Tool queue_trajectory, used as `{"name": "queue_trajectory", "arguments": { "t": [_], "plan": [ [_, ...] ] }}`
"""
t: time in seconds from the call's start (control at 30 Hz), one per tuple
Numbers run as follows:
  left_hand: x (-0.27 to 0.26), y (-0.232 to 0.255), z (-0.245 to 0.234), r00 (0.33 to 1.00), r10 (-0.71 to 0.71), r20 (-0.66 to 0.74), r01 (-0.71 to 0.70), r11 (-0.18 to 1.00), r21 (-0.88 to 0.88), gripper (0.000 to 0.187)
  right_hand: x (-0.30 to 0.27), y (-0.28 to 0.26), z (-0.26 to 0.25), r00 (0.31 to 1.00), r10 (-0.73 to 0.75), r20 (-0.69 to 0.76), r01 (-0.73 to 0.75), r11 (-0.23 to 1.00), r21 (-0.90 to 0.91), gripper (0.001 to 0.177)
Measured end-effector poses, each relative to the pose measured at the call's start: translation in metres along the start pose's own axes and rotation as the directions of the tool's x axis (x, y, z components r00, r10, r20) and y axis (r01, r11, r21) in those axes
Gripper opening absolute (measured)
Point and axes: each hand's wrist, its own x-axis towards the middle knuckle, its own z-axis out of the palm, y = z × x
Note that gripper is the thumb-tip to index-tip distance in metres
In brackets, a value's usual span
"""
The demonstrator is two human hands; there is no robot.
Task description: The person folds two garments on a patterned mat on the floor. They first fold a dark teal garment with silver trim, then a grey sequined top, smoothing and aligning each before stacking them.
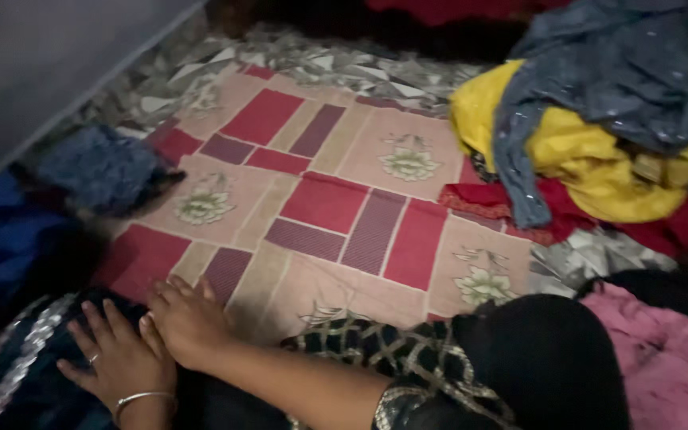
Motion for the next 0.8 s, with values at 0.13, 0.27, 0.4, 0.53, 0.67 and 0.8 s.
{"name": "queue_trajectory", "arguments": {
  "t": [0.13,0.27,0.4,0.53,0.67,0.8],
  "plan": [
    [0.004,0.057,0.007,0.995,0.099,0.030,-0.099,0.995,-0.020,0.066,-0.011,0.032,-0.046,0.991,0.019,-0.132,-0.022,1.000,-0.022,0.048],
    [-0.002,0.112,0.029,0.979,0.174,0.101,-0.175,0.985,-0.008,0.066,-0.027,0.072,-0.088,0.983,0.123,-0.136,-0.129,0.991,-0.041,0.045],
    [-0.008,0.169,0.050,0.955,0.258,0.146,-0.269,0.961,0.068,0.065,-0.046,0.112,-0.137,0.980,0.145,-0.137,-0.162,0.979,-0.126,0.044],
    [-0.011,0.232,0.070,0.932,0.292,0.215,-0.308,0.950,0.048,0.061,-0.058,0.150,-0.186,0.963,0.215,-0.165,-0.245,0.950,-0.193,0.044],
    [-0.011,0.302,0.093,0.910,0.383,0.157,-0.391,0.920,0.023,0.062,-0.066,0.193,-0.237,0.946,0.272,-0.177,-0.310,0.919,-0.244,0.046],
    [-0.019,0.371,0.111,0.870,0.425,0.249,-0.421,0.904,-0.073,0.058,-0.081,0.239,-0.281,0.912,0.330,-0.245,-0.398,0.860,-0.319,0.044]
  ]
}}
